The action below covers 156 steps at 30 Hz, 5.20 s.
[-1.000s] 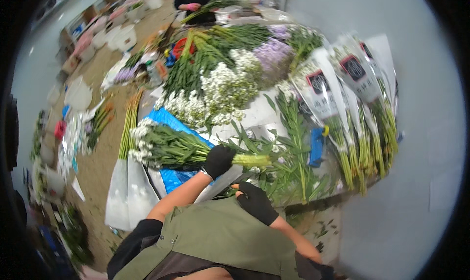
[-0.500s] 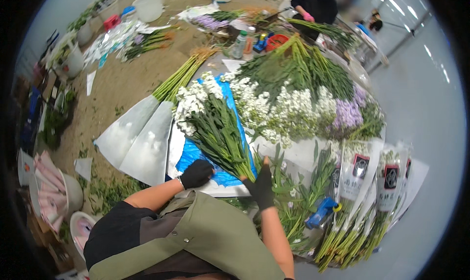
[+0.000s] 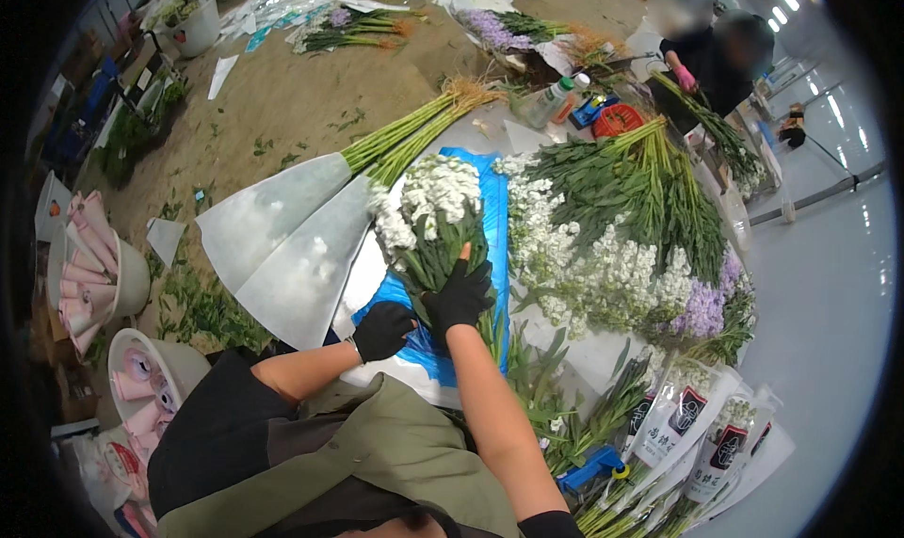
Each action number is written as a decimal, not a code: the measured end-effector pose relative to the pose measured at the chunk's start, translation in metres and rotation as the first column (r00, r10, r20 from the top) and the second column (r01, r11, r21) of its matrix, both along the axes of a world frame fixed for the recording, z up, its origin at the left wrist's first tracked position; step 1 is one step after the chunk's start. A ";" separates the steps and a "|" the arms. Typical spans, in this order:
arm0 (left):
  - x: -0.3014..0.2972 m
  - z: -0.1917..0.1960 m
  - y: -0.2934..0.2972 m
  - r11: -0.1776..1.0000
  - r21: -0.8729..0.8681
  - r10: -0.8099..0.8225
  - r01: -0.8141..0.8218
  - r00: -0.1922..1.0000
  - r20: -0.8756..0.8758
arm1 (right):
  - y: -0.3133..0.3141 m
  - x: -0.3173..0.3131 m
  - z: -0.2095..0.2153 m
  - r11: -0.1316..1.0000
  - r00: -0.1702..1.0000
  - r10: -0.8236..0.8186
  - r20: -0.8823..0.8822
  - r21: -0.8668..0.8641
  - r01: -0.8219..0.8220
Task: The person gathers white and purple flowers from a table, trims their stems with shears, and wraps them in paper. The person repeats this process with multiple bunches, placing the finished bouquets on the table.
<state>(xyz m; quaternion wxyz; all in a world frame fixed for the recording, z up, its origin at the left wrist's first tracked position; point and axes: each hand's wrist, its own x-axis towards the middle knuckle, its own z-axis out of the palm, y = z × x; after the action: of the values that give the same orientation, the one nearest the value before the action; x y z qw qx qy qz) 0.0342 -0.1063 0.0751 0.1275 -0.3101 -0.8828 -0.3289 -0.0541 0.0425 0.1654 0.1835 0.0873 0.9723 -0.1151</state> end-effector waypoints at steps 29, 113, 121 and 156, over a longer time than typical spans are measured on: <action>0.002 0.007 -0.003 0.992 -0.108 -0.073 0.070 0.997 -0.030 | 0.080 -0.015 0.010 0.568 1.000 -0.005 -0.023 -0.823 -0.016; -0.109 0.376 -0.061 0.792 0.539 -0.513 0.287 0.791 0.332 | 0.322 0.415 0.094 0.044 -0.051 -0.998 -0.028 -0.943 -0.329; -0.158 0.452 -0.011 0.810 0.518 0.027 0.275 0.865 -0.501 | 0.327 0.421 0.109 0.102 -0.099 -0.992 -0.075 -0.949 -0.299; 0.036 0.195 0.211 0.703 0.608 -0.668 0.370 0.637 0.385 | 0.284 0.362 0.120 0.161 0.102 -0.976 -0.194 -0.951 -0.265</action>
<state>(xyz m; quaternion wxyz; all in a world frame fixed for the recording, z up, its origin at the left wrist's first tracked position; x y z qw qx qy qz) 0.0699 0.1045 0.2702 -0.1802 -0.4020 -0.6348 -0.6348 0.3077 0.3261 0.2852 -0.4549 0.2209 0.5026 -0.7012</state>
